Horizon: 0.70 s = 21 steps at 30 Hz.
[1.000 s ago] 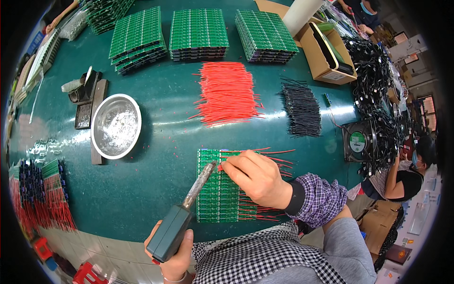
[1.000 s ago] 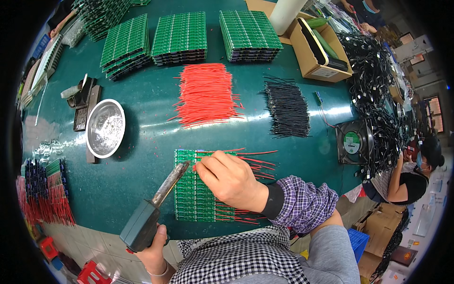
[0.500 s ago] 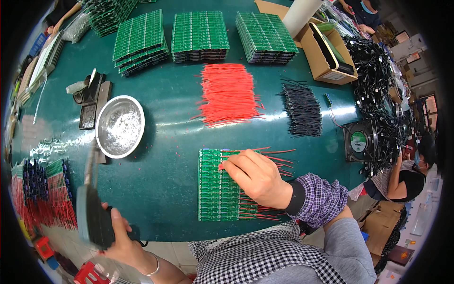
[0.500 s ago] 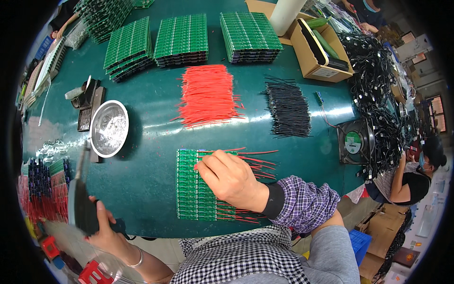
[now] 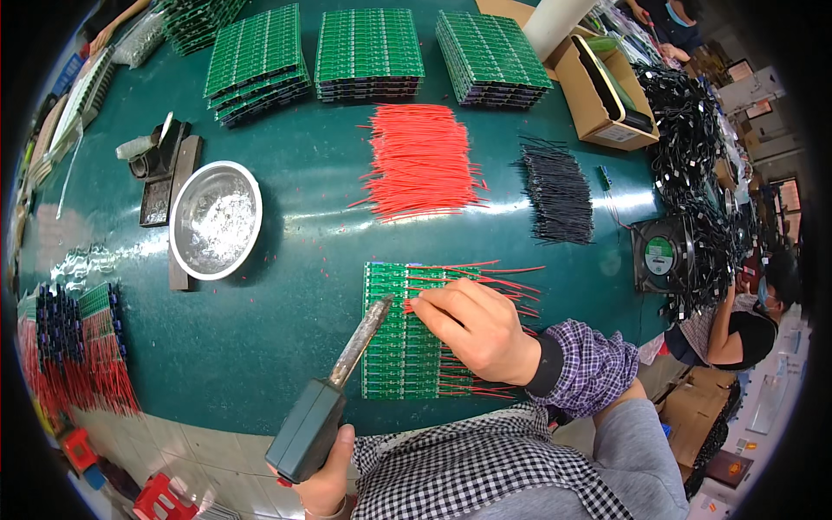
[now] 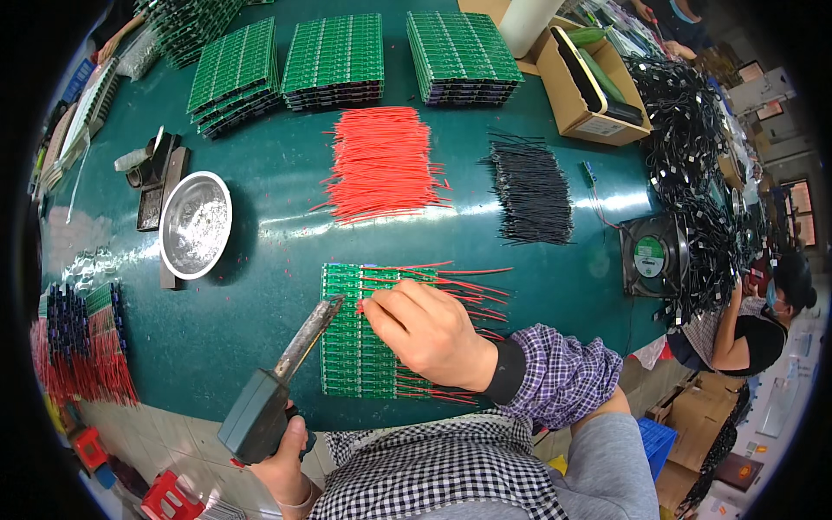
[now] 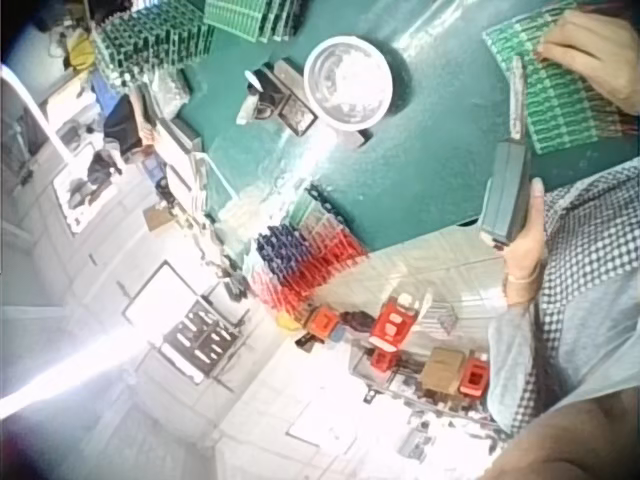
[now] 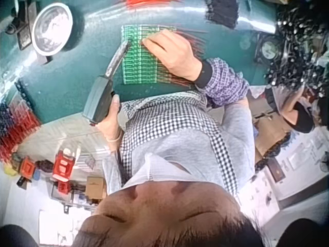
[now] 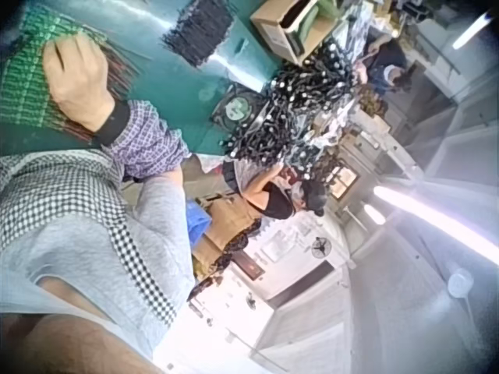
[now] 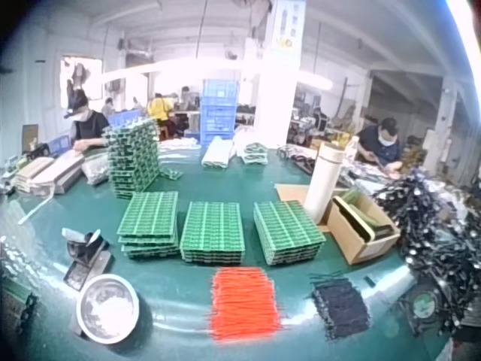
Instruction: The person solders wires onto a circuit board using a soldering tool, stacks the completed board with others, and positions a new circuit board before soldering wires onto it.
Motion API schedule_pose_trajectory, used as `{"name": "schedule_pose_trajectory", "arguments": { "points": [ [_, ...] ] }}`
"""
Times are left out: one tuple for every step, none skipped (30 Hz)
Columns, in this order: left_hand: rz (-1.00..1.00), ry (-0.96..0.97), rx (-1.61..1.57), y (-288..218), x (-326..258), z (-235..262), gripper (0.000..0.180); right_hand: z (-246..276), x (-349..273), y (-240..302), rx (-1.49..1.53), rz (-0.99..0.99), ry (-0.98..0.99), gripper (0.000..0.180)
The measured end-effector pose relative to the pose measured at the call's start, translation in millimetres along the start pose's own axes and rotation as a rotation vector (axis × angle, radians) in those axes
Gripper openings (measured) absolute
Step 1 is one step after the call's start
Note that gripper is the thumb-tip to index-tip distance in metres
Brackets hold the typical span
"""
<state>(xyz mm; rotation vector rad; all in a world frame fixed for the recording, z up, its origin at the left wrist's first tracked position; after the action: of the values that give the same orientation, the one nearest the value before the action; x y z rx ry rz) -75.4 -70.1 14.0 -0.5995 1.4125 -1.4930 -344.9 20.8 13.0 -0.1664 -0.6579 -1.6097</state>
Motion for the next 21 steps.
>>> {"name": "schedule_pose_trajectory", "arguments": {
  "points": [
    [0.000, 0.002, 0.000, -1, 2, 0, 0.039, 0, 0, 0, -0.002, -0.002, 0.000, 0.024],
    [-0.003, 0.044, 0.020, -1, 4, 0, 0.040, 0, 0, 0, -0.005, -0.001, 0.000, 0.024],
    [-0.006, 0.086, 0.040, -1, 6, 0, 0.040, 1, 0, 0, -0.009, 0.000, 0.000, 0.024],
    [-0.007, 0.088, 0.040, -1, 8, 0, 0.040, 1, 0, 0, -0.010, -0.001, 0.000, 0.024],
    [-0.058, 0.107, 0.060, -1, 9, -1, 0.041, 1, 0, 0, -0.015, -0.002, 0.000, 0.024],
    [-0.108, 0.125, 0.081, -2, 10, -1, 0.043, 1, 0, 0, -0.019, -0.001, 0.000, 0.024],
    [-0.108, 0.125, 0.081, -3, 11, -2, 0.043, 1, -1, 0, -0.019, -0.001, 0.000, 0.024],
    [-0.126, 0.135, 0.090, -4, 12, -3, 0.044, 0, -1, 0, -0.009, -0.006, -0.006, 0.028],
    [-0.144, 0.144, 0.099, -5, 12, -3, 0.045, 0, -1, 0, 0.000, -0.010, -0.012, 0.032],
    [-0.143, 0.144, 0.099, -7, 12, -3, 0.045, 0, -1, 0, 0.001, -0.010, -0.012, 0.032],
    [-0.097, 0.146, 0.106, -8, 11, -4, 0.045, 0, -1, 1, -0.002, -0.011, -0.008, 0.032],
    [-0.052, 0.148, 0.113, -8, 11, -4, 0.046, 0, -1, 1, -0.006, -0.012, -0.004, 0.032],
    [-0.052, 0.149, 0.113, -7, 12, -3, 0.046, 0, -1, 1, -0.006, -0.013, -0.005, 0.032],
    [-0.102, 0.162, 0.141, -6, 13, -3, 0.045, 0, -1, 1, -0.008, -0.013, -0.002, 0.032],
    [-0.151, 0.176, 0.170, -5, 14, -2, 0.044, 0, -1, 1, -0.010, -0.014, 0.001, 0.031],
    [-0.151, 0.176, 0.170, -5, 14, -3, 0.044, 0, -1, 1, -0.010, -0.015, 0.001, 0.031],
    [-0.150, 0.168, 0.178, -5, 13, -3, 0.043, 0, -1, 1, -0.013, -0.014, 0.001, 0.031],
    [-0.148, 0.160, 0.186, -5, 14, -3, 0.042, 0, -1, 1, -0.016, -0.014, 0.002, 0.031],
    [-0.148, 0.161, 0.186, -5, 14, -3, 0.042, 0, -1, 1, -0.017, -0.016, 0.001, 0.031],
    [-0.171, 0.162, 0.188, -5, 14, -3, 0.039, 0, -2, 1, -0.016, -0.018, 0.004, 0.031],
    [-0.192, 0.160, 0.192, -6, 14, -3, 0.037, 0, -1, 1, -0.012, -0.020, 0.006, 0.031]
  ]
}}
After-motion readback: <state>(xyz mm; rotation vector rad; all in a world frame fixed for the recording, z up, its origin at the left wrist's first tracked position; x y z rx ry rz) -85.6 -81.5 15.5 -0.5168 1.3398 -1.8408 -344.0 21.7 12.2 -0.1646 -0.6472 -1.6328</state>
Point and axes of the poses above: each hand's wrist, its own x-axis towards the middle knuckle, its own z-axis out of the back of the hand, y = z × x, the point moved 1 cm from there along x, towards the middle knuckle, and after that the axes turned 2 degrees about y, right-handed, at the moved point
